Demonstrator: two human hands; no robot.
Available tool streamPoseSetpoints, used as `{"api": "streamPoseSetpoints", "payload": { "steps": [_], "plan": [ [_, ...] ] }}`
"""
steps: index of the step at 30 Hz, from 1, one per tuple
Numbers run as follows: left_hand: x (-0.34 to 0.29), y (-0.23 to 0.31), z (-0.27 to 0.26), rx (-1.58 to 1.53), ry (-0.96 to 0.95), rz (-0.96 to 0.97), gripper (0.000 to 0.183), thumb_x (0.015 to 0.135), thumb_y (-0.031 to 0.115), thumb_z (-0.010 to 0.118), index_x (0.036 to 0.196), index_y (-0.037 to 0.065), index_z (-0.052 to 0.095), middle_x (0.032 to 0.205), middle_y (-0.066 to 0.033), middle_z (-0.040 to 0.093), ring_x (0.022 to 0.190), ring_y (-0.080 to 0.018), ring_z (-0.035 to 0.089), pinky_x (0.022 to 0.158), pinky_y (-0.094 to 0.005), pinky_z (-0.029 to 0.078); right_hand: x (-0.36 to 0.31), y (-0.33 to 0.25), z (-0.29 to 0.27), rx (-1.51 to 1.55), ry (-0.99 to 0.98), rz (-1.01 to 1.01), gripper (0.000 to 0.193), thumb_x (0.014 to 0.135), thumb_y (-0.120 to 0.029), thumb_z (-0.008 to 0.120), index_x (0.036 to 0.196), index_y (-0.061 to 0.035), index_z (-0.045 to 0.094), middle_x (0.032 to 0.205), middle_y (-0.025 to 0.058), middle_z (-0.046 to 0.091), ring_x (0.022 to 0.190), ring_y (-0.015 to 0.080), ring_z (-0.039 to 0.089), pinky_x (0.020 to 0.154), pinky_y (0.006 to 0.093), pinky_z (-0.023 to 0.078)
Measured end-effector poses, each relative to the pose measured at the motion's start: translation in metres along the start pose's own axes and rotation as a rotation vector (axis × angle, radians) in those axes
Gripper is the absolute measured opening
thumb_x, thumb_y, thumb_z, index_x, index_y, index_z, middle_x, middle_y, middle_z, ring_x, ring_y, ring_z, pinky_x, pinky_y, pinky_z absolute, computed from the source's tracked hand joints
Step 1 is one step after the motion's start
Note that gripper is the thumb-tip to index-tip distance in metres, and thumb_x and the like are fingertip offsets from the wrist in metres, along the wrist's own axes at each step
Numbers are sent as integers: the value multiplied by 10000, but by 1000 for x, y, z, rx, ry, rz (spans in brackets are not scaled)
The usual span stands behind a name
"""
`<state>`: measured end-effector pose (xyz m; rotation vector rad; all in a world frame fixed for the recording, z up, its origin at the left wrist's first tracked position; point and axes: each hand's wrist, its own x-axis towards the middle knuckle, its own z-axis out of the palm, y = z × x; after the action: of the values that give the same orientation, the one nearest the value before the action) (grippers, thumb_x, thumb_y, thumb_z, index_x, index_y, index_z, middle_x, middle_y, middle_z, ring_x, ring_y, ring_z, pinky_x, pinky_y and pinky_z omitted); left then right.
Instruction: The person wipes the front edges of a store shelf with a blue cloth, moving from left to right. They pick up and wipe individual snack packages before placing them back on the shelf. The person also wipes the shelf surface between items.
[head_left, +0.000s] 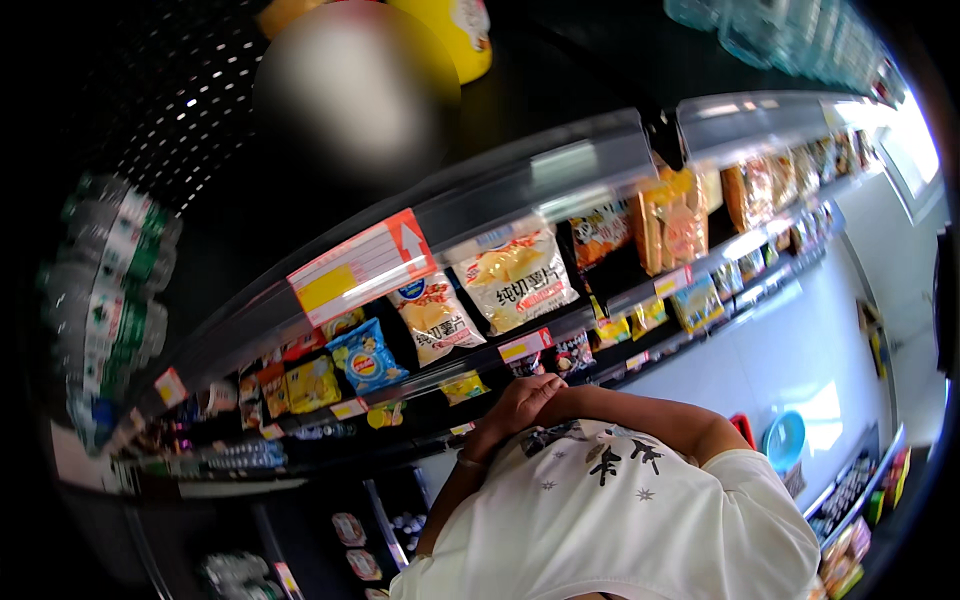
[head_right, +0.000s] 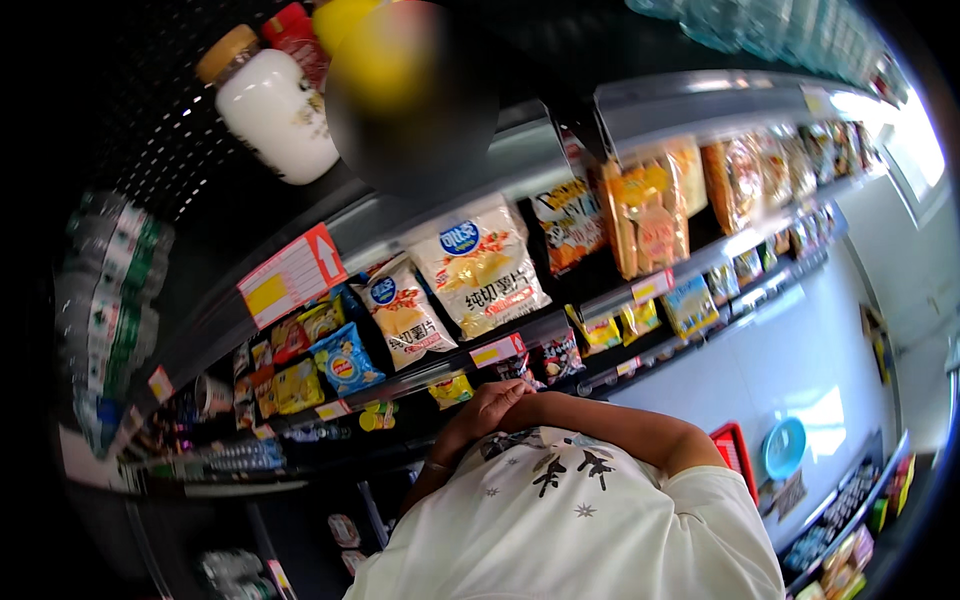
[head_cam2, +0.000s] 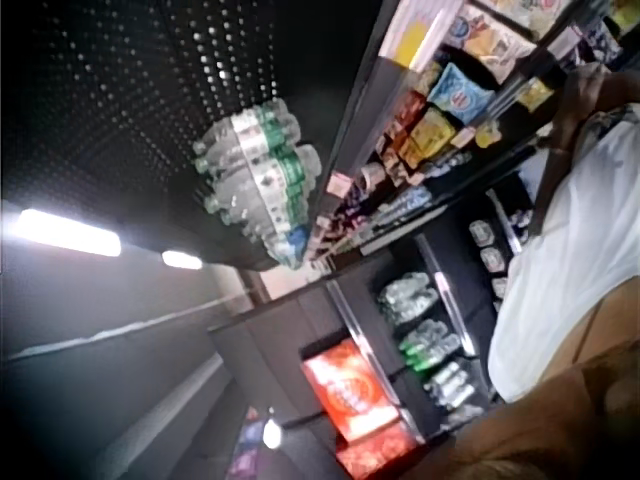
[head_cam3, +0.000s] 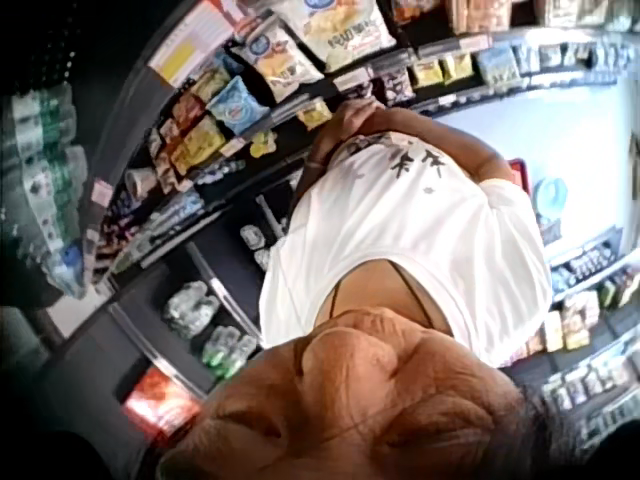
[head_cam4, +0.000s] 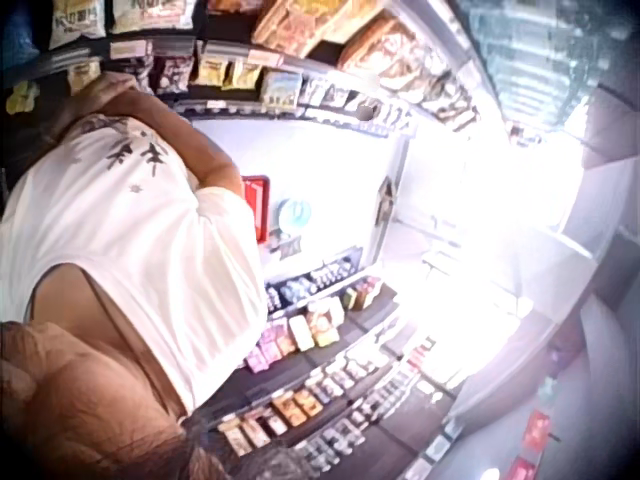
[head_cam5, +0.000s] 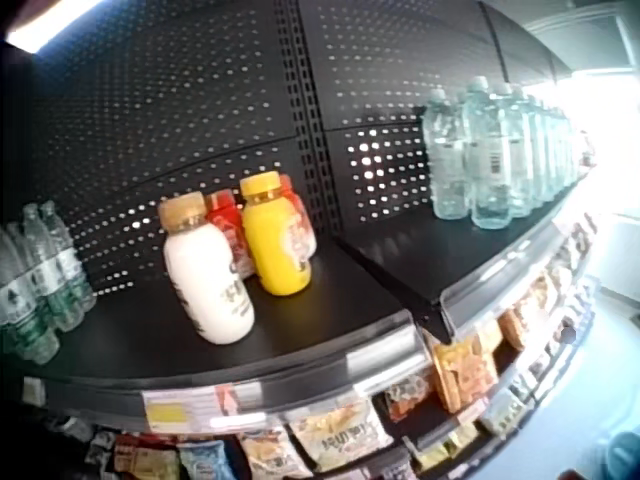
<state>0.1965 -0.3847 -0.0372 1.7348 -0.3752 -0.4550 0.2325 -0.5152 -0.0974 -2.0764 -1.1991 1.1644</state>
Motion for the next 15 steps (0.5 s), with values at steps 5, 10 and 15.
{"api": "streamPoseSetpoints", "payload": {
  "steps": [5, 10, 15],
  "plan": [
    [16, 3, 25, 13, 116, 26, 399, 1067, 307, 412, 1052, -21, 639, 913, -61, 679, 903, -103, 579, 841, -286, 469, -14, 16, -17, -54, -50, -26, 367, 973, -245, 488, 1288, -80, 576, 1289, 182, 584, 1211, 287, 547, 1035, 398, 417],
    [22, -8, 16, 142, 164, 52, 360, 1045, 305, 450, 1015, -6, 629, 879, -160, 668, 858, -263, 643, 775, -348, 491, -7, 21, -28, -118, -77, -46, 372, 974, -250, 484, 1292, -81, 576, 1297, 181, 582, 1218, 287, 543, 1040, 398, 414],
    [18, 5, -15, 299, 160, 87, 310, 1010, 293, 501, 978, 18, 640, 863, -223, 644, 836, -387, 643, 712, -407, 490, 18, 8, -38, -259, -104, -115, 361, 980, -245, 474, 1284, -84, 581, 1309, 182, 578, 1215, 293, 544, 1036, 406, 419]
  ]
}}
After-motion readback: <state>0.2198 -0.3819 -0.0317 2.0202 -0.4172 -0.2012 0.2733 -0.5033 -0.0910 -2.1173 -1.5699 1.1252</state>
